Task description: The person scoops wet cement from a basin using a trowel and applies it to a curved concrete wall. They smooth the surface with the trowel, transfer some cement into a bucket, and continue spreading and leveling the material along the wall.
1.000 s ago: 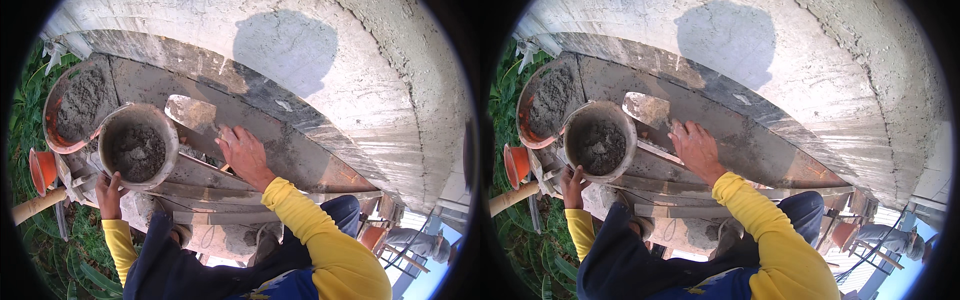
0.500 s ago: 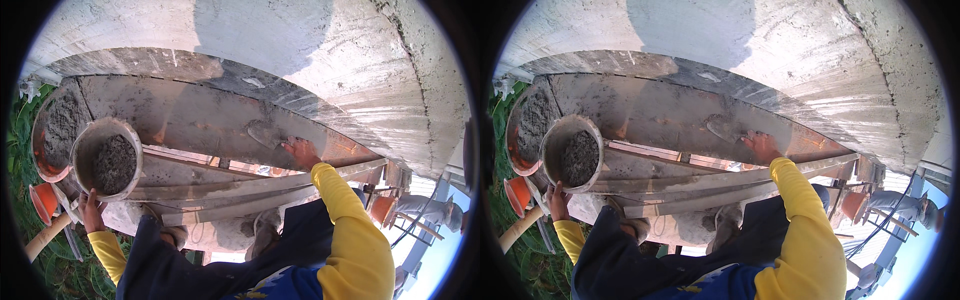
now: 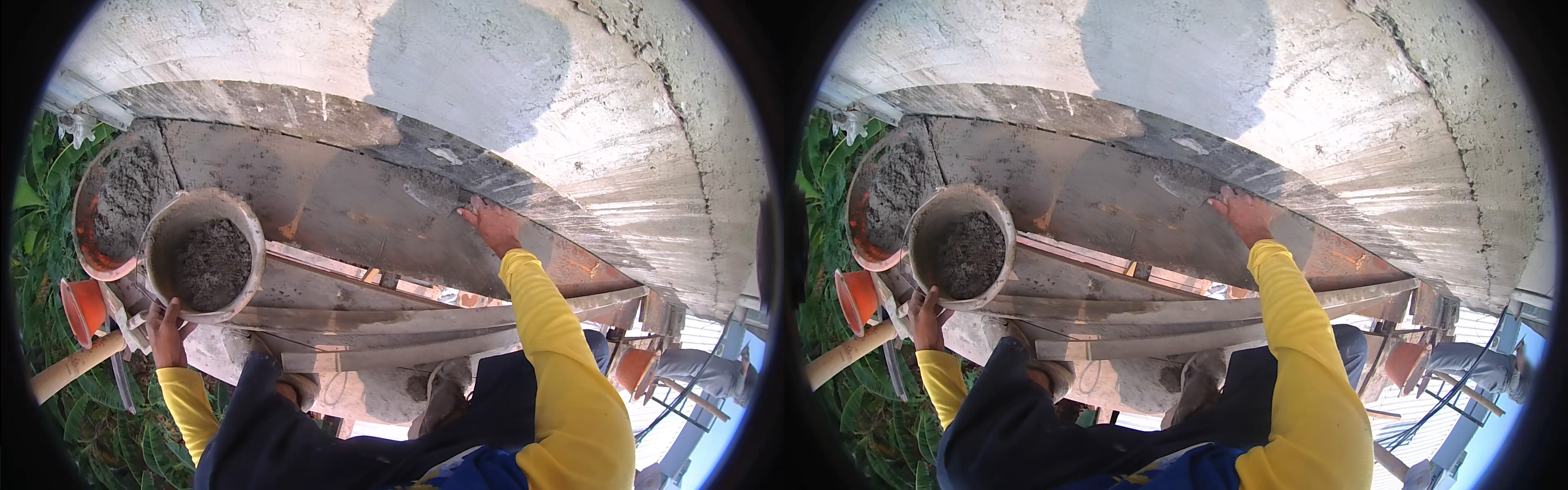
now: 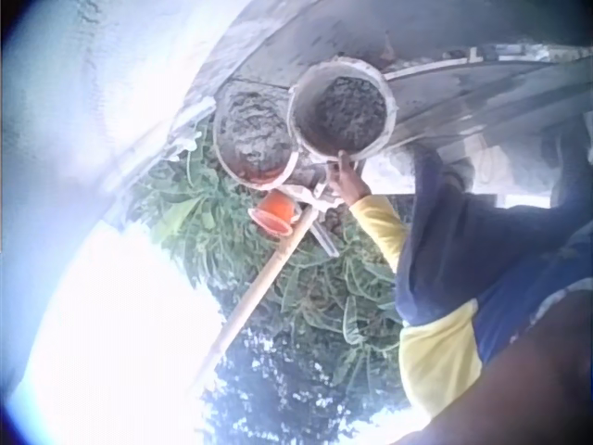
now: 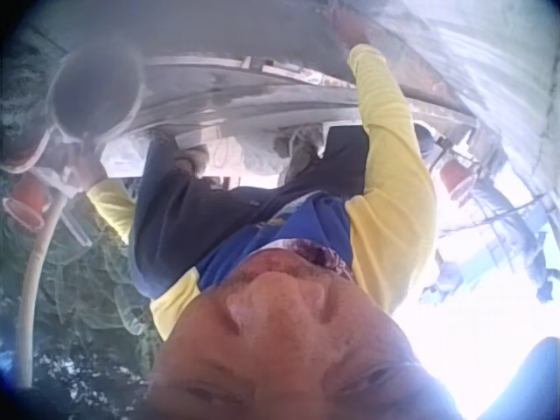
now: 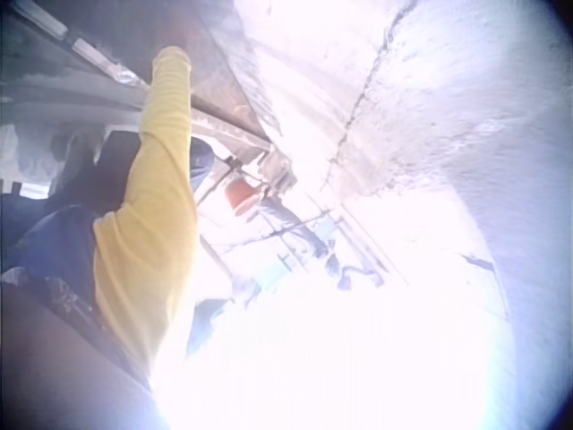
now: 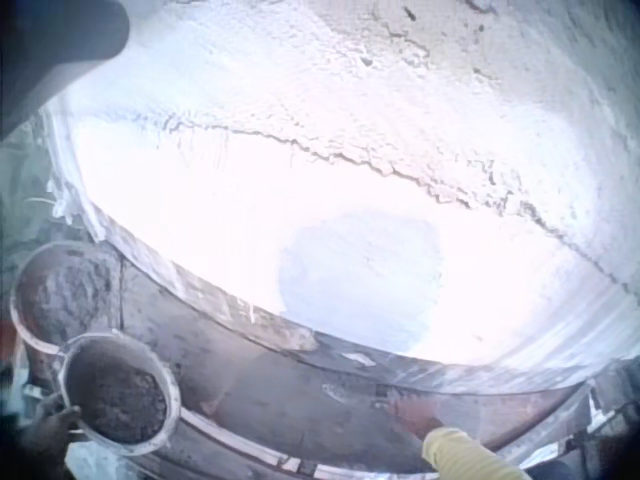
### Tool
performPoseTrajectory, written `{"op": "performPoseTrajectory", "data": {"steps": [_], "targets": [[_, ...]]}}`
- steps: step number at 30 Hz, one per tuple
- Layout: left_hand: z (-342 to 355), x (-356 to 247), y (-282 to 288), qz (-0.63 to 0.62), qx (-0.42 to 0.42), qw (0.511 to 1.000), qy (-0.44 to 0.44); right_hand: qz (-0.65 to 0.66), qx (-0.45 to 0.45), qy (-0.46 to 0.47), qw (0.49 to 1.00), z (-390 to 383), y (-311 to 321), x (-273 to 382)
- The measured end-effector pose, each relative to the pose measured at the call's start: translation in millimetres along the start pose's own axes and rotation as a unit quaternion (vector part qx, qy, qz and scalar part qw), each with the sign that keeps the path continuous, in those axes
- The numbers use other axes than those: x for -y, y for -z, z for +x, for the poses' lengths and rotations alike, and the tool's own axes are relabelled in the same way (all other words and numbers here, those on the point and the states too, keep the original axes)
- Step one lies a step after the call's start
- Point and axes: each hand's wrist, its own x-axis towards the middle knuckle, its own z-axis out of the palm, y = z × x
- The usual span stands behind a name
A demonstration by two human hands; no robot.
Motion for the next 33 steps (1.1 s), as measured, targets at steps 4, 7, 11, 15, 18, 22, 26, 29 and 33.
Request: {"op": "performPoseTrajectory", "data": {"steps": [4, 7, 11, 15, 18, 22, 26, 29, 33], "targets": [[-4.3, -8.2, -8.1, 0.0, 0.001, 1.0, -0.02, 0.095, -0.096, 0.096, 0.986, 12.8, 42.1, 103.6], [-9.1, -13.9, -12.6, 0.005, -0.002, 1.0, -0.023, 0.175, -0.239, 0.206, 0.933, -15.6, 72.9, 187.1], [-7.3, -5.9, -9.0, -0.011, -0.003, 1.0, -0.011, 0.137, -0.252, 0.372, 0.883, -76.5, 111.2, 269.1], [-0.9, 13.0, 7.7, -0.03, -0.002, 1.0, 0.01, 0.255, -0.098, 0.204, 0.94, -65.0, 95.7, 232.2], [-4.2, 26.6, 18.2, -0.048, -0.02, 0.998, 0.044, 0.19, 0.043, 0.163, 0.967, -58.2, 62.3, 159.8], [-0.1, 23.5, 15.2, -0.063, -0.017, 0.997, 0.048, 0.111, 0.065, 0.198, 0.972, -47.4, 27.8, 125.6], [0.6, 27.8, 15.6, -0.074, -0.008, 0.996, 0.049, 0.12, 0.015, 0.165, 0.979, 29.1, 37.5, 153.2], [-1.2, 33.9, 12.3, -0.081, -0.012, 0.995, 0.058, 0.094, -0.057, 0.151, 0.982, 68.1, 48.0, 168.1], [-5.7, 38.1, 26.2, -0.085, -0.021, 0.994, 0.07, 0.11, -0.082, 0.163, 0.977, 49.2, 84.9, 225.7]]}}
